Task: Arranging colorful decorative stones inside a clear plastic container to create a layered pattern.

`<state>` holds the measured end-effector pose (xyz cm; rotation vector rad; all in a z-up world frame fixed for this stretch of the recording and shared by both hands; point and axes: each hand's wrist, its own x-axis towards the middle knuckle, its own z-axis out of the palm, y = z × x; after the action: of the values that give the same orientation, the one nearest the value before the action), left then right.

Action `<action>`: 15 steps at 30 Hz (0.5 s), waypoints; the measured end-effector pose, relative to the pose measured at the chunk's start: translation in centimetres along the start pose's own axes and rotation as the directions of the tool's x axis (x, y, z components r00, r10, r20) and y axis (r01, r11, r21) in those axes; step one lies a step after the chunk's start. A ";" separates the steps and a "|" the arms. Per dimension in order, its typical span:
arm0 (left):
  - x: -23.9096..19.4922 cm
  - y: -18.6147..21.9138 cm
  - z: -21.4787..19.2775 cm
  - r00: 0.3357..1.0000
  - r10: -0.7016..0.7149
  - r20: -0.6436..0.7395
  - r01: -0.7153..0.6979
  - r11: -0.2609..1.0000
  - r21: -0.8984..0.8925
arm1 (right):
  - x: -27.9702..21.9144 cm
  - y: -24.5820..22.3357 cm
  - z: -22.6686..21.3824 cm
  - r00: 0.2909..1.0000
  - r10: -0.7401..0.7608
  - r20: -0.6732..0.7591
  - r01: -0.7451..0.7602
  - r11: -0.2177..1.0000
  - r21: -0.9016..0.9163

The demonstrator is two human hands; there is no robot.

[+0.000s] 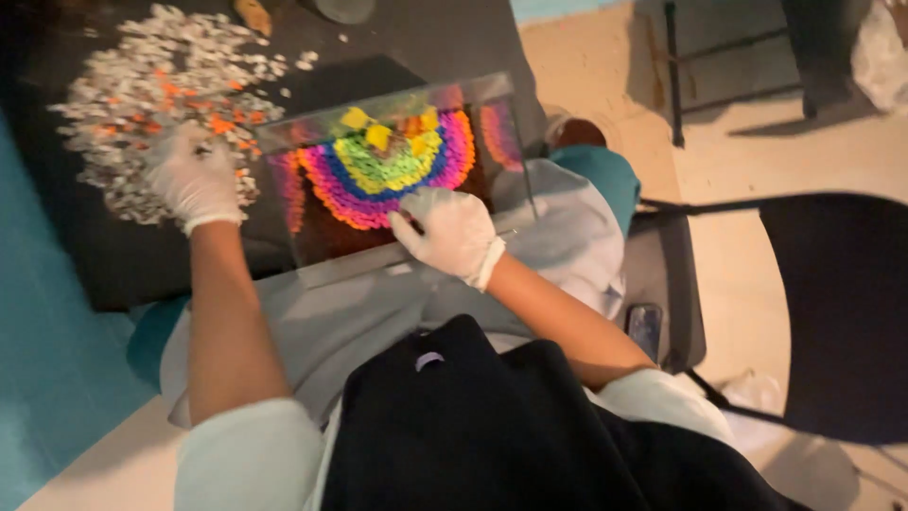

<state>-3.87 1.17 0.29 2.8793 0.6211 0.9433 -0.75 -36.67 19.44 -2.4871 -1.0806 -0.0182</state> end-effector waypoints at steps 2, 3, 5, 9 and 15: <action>-0.2 2.8 -5.0 1.000 -0.005 -0.030 -0.001 0.983 -0.185 | -0.4 -0.2 -0.4 0.994 -0.029 -0.102 0.029 1.000 -0.001; -0.1 3.9 -7.6 0.997 -0.028 -0.068 0.003 0.937 -0.350 | -0.5 -0.4 -0.5 0.975 -0.078 -0.207 0.079 0.997 -0.003; -1.0 6.3 -11.6 0.996 -0.020 -0.091 -0.014 0.933 -0.359 | -0.4 -0.6 -0.7 0.970 -0.086 -0.228 0.083 0.996 -0.020; -2.3 10.5 -18.1 0.984 -0.117 -0.135 0.038 0.876 -0.482 | -0.3 -0.6 -0.2 0.966 -0.090 -0.244 0.068 0.993 -0.098; -1.2 17.3 -24.6 0.995 0.008 -0.097 -0.074 0.717 -0.694 | -0.1 -1.1 -0.5 0.976 0.045 -0.212 0.011 0.967 0.255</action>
<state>-12.71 -17.08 22.48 2.1770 0.1338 1.0296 -1.55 -36.27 20.31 -2.2054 -0.9087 -0.1333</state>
